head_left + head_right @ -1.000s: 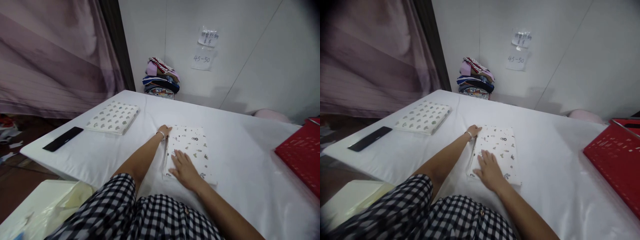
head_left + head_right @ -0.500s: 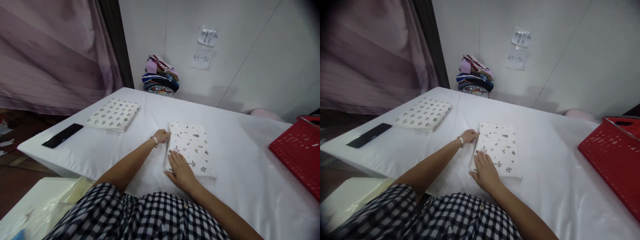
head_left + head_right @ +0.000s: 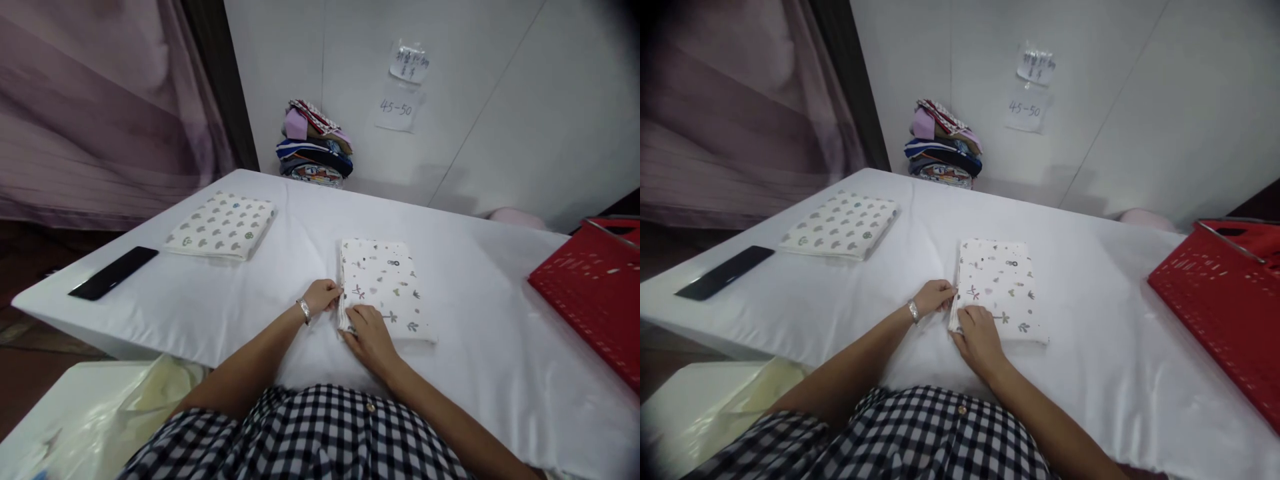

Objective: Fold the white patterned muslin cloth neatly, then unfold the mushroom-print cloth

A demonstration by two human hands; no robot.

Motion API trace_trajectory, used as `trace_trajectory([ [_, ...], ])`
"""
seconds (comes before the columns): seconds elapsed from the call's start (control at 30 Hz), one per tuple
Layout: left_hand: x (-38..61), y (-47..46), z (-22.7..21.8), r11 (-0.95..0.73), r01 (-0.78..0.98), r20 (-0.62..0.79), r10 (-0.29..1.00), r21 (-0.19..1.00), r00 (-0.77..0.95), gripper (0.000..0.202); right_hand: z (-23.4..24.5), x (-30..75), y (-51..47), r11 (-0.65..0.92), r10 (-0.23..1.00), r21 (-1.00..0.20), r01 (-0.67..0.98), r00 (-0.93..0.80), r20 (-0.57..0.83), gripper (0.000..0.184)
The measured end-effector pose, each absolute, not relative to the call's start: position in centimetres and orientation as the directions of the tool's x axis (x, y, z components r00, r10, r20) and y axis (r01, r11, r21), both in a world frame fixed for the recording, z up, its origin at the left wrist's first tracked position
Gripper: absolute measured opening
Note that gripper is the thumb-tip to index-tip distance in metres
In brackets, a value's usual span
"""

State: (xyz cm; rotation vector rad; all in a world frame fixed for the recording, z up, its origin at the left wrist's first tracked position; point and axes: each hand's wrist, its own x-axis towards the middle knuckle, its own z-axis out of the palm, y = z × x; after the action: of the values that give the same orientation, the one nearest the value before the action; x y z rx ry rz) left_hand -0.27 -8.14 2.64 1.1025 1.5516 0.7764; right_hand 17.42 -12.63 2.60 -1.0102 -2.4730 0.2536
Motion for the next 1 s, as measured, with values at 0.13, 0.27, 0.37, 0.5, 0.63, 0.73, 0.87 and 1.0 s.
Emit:
trace_trajectory([
  [0.13,-0.3,-8.4,2.4,0.33,0.257,-0.332,0.942,0.908,-0.037,0.017,2.4,17.3,-12.7,0.742,0.67,-0.308,0.596,-0.646,0.366,0.021],
  [0.27,-0.2,-8.6,2.5,0.324,0.271,-0.327,0.944,0.906,-0.035,0.016,3.4,17.3,-13.1,0.753,0.657,-0.309,0.581,-0.687,0.311,0.025],
  [0.37,-0.2,-8.6,2.4,0.312,0.299,-0.318,0.948,0.902,-0.03,0.016,4.7,17.3,-12.7,0.704,0.697,-0.415,0.577,-0.675,0.242,0.02],
  [0.5,-0.4,-8.6,2.4,0.29,0.326,-0.305,0.952,0.9,-0.006,0.012,5.8,16.6,-11.2,0.481,0.861,-0.446,0.755,-0.501,0.082,0.022],
  [0.63,-0.6,-8.7,2.5,0.29,0.298,-0.311,0.95,0.909,0.025,0.005,6.0,15.2,-10.1,0.365,0.917,-0.313,0.877,-0.397,-0.044,0.02],
  [0.73,-0.7,-8.6,2.2,0.277,0.281,-0.301,0.953,0.919,0.044,0.002,6.1,14.5,-9.8,0.359,0.92,-0.254,0.898,-0.387,-0.069,0.015],
  [0.87,-0.6,-8.4,1.7,0.262,0.297,-0.29,0.955,0.918,0.055,0.002,6.3,14.5,-9.4,0.364,0.911,-0.281,0.888,-0.402,-0.089,0.016],
  [1.0,-0.5,-8.3,1.5,0.252,0.345,-0.286,0.957,0.904,0.05,0.003,6.3,14.6,-9.4,0.398,0.894,-0.38,0.835,-0.445,-0.044,0.017],
])
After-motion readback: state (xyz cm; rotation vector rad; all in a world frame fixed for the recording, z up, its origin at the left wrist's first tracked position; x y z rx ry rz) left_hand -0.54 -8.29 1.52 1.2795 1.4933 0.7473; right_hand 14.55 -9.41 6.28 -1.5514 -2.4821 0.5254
